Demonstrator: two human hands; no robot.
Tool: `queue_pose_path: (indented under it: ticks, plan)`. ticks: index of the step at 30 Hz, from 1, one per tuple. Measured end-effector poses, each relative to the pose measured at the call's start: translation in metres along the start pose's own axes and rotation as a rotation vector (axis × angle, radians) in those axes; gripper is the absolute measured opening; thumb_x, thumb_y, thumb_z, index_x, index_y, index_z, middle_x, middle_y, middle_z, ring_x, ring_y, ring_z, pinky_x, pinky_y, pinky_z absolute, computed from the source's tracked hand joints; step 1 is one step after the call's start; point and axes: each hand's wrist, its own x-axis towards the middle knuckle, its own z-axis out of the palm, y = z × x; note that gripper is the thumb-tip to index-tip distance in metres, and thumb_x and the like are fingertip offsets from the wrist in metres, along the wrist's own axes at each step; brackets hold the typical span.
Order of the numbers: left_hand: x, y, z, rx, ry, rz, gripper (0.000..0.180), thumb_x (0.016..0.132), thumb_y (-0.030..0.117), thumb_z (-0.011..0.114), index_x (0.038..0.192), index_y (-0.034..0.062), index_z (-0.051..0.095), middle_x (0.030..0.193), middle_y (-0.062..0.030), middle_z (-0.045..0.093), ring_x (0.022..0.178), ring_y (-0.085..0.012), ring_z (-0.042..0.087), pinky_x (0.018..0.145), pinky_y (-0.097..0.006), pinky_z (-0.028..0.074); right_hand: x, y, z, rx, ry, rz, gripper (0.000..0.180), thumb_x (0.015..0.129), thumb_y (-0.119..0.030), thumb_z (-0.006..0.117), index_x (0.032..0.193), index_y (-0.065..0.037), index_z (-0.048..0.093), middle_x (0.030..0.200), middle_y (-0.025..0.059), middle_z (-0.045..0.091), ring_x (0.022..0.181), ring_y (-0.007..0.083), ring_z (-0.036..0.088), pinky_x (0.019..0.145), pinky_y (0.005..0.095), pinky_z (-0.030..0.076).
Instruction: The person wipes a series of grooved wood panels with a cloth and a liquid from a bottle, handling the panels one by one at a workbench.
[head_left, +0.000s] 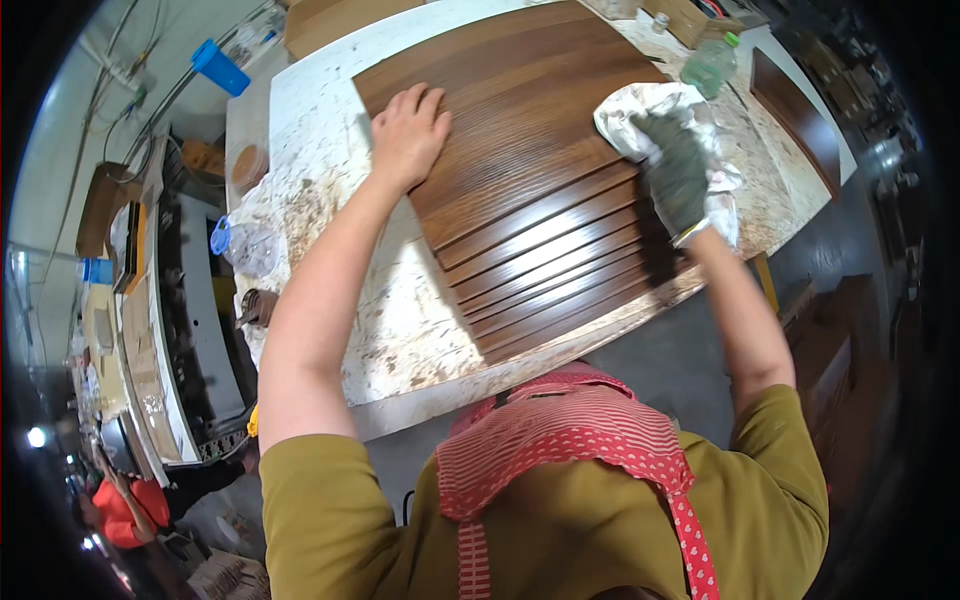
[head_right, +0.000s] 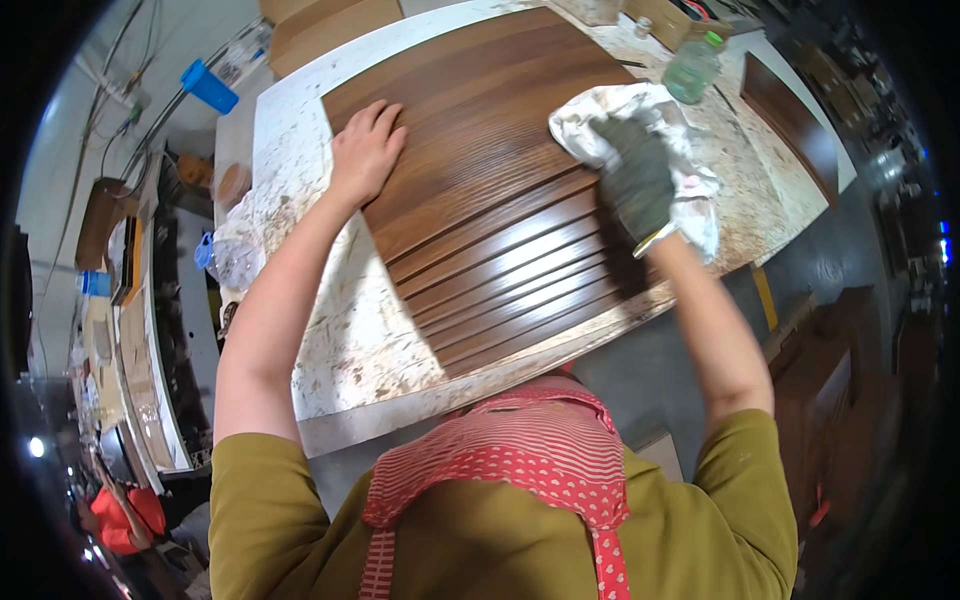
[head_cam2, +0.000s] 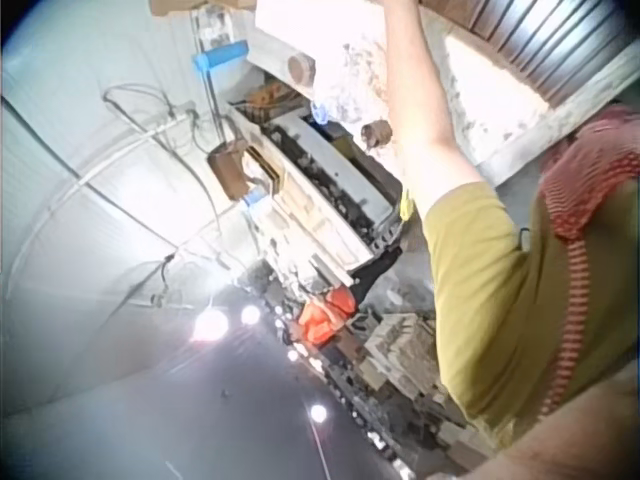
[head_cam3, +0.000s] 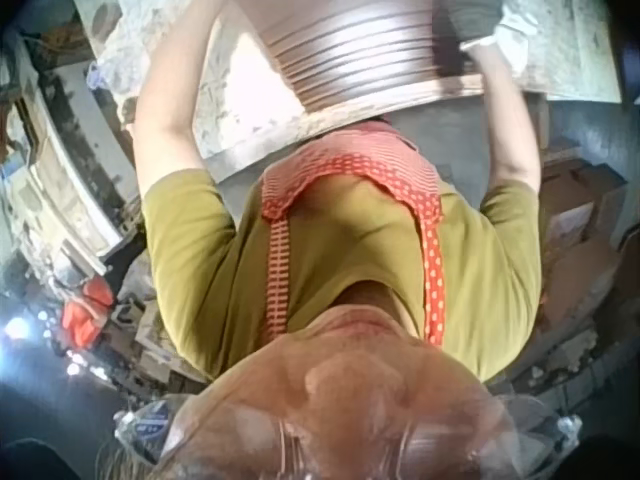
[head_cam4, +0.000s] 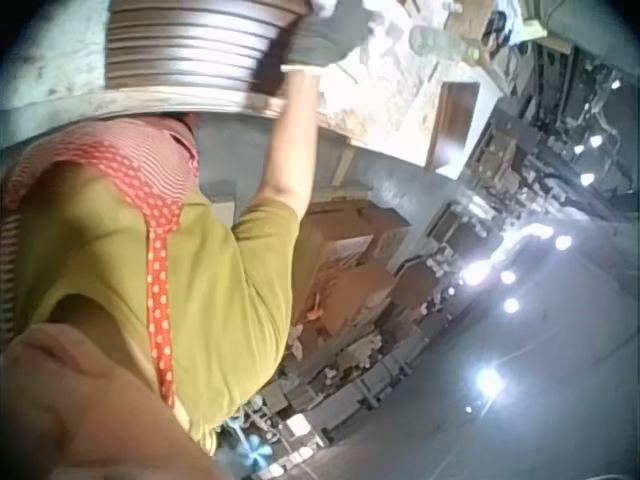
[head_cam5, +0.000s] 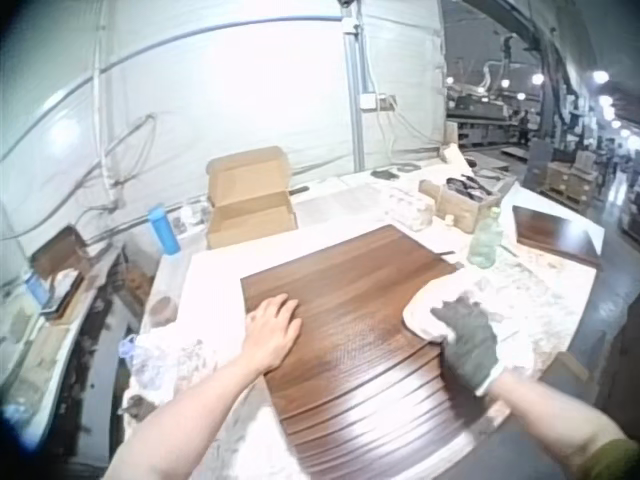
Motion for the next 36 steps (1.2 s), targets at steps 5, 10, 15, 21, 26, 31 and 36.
queue_pose_path:
  ticks: [5,10,15,21,26,31,36]
  plan:
    - [-0.006,-0.012,-0.003,0.038,-0.032,-0.016,0.044,0.093,0.037,0.038,0.13,0.0152,0.046,0.137,-0.0101,0.041,0.128,-0.0262,0.035,0.102,-0.045,0.027,-0.063,-0.212,-0.019,0.433,-0.059,-0.499,0.039,0.079,-0.016,0.055,0.118,-0.008,0.056,0.124,0.0168,0.052,0.126,0.0376,0.039,0.108,0.0487,0.024]
    - [-0.001,-0.01,0.005,0.01,-0.111,-0.025,0.047,0.094,0.039,0.036,0.134,0.0152,0.042,0.14,-0.0111,0.037,0.131,-0.0274,0.031,0.105,-0.045,0.023,-0.102,-0.257,-0.041,1.229,-0.542,-0.465,0.032,0.075,-0.007,0.06,0.105,-0.017,0.065,0.106,0.0022,0.064,0.106,0.0159,0.057,0.103,0.0403,0.034]
    - [-0.005,-0.014,-0.002,0.003,-0.073,-0.03,0.047,0.094,0.039,0.036,0.133,0.0141,0.043,0.139,-0.0115,0.039,0.13,-0.0276,0.032,0.104,-0.045,0.024,-0.06,-0.04,-0.064,0.96,-0.331,-0.234,0.025,0.084,-0.01,0.054,0.108,-0.006,0.059,0.105,0.0102,0.062,0.095,0.0189,0.06,0.08,0.034,0.05]
    - [0.002,-0.006,0.005,0.032,0.009,0.003,0.045,0.093,0.039,0.038,0.131,0.0162,0.045,0.137,-0.0093,0.042,0.128,-0.0265,0.036,0.102,-0.046,0.029,-0.033,-0.046,-0.054,-0.059,-0.03,0.012,0.038,0.082,-0.006,0.05,0.119,-0.003,0.056,0.12,0.0193,0.057,0.111,0.0344,0.054,0.096,0.0347,0.041]
    - [-0.004,-0.015,-0.001,0.04,-0.044,-0.035,0.045,0.093,0.038,0.038,0.132,0.0163,0.045,0.139,-0.0103,0.04,0.129,-0.0276,0.035,0.102,-0.046,0.028,-0.096,-0.219,-0.025,0.387,-0.088,-0.379,0.043,0.075,-0.013,0.057,0.117,-0.006,0.056,0.112,0.0201,0.056,0.105,0.0358,0.052,0.095,0.045,0.037]
    - [-0.003,-0.015,0.004,0.05,-0.048,0.01,0.045,0.093,0.038,0.04,0.132,0.016,0.045,0.138,-0.0088,0.041,0.128,-0.0258,0.036,0.102,-0.045,0.029,-0.11,-0.243,-0.04,0.998,-0.303,-0.586,0.036,0.076,-0.022,0.06,0.111,-0.011,0.06,0.116,0.0089,0.058,0.109,0.023,0.056,0.092,0.0368,0.044]
    - [-0.004,-0.006,-0.012,0.058,-0.11,-0.019,0.044,0.094,0.034,0.041,0.132,0.0129,0.045,0.138,-0.0099,0.04,0.128,-0.0269,0.036,0.103,-0.043,0.028,-0.064,-0.163,-0.076,0.425,-0.14,-0.424,0.044,0.074,-0.028,0.068,0.112,-0.01,0.061,0.114,0.0126,0.059,0.107,0.028,0.056,0.093,0.0384,0.043]
